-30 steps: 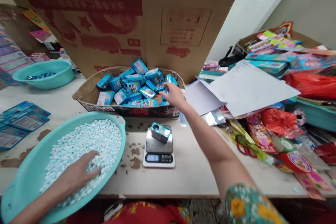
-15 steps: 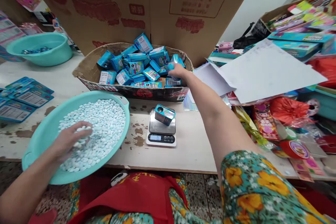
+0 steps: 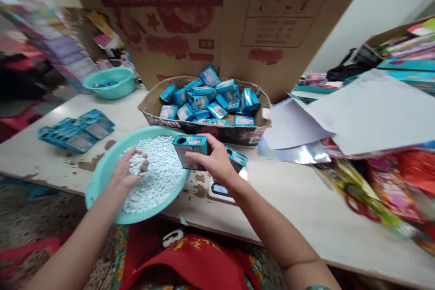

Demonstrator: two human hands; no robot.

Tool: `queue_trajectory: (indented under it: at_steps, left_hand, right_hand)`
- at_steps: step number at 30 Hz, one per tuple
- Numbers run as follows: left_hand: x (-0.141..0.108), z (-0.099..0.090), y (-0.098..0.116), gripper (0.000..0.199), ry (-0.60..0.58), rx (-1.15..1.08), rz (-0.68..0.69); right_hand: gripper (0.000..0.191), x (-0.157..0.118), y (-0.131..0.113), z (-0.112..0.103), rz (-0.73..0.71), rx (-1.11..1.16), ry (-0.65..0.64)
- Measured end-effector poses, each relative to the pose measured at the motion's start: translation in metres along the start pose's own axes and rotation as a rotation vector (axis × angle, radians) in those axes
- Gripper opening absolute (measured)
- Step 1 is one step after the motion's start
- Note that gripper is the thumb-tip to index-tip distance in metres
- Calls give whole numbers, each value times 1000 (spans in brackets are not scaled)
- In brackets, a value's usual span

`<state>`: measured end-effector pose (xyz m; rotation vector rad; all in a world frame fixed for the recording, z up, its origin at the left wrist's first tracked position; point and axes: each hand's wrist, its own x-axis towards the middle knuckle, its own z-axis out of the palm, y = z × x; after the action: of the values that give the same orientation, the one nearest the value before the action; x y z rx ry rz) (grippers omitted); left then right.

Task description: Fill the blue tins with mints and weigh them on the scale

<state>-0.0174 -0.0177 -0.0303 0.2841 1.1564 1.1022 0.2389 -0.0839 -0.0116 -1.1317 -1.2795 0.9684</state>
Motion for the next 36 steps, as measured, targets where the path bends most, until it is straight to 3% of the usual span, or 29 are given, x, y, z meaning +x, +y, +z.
queue_trajectory:
  at_steps: [4,8,11,18,36]
  left_hand:
    - [-22,21,20,20,-170,-126,180]
    - [-25,36,25,31,-179,-104,484]
    - [-18,36,18,33,-155,-51,571]
    - [-6,32,15,35,-136,19,624]
    - [-5,37,16,32,-184,68,622]
  right_hand:
    - [35,6,24,58,-85,-99,-68]
    - [32,14,30,94,-212,-254,-127]
    - [32,18,33,107,-238,-346,-152]
    - [31,23,33,109,-263,-479,-200]
    - [28,26,39,103,-221,-463,-173]
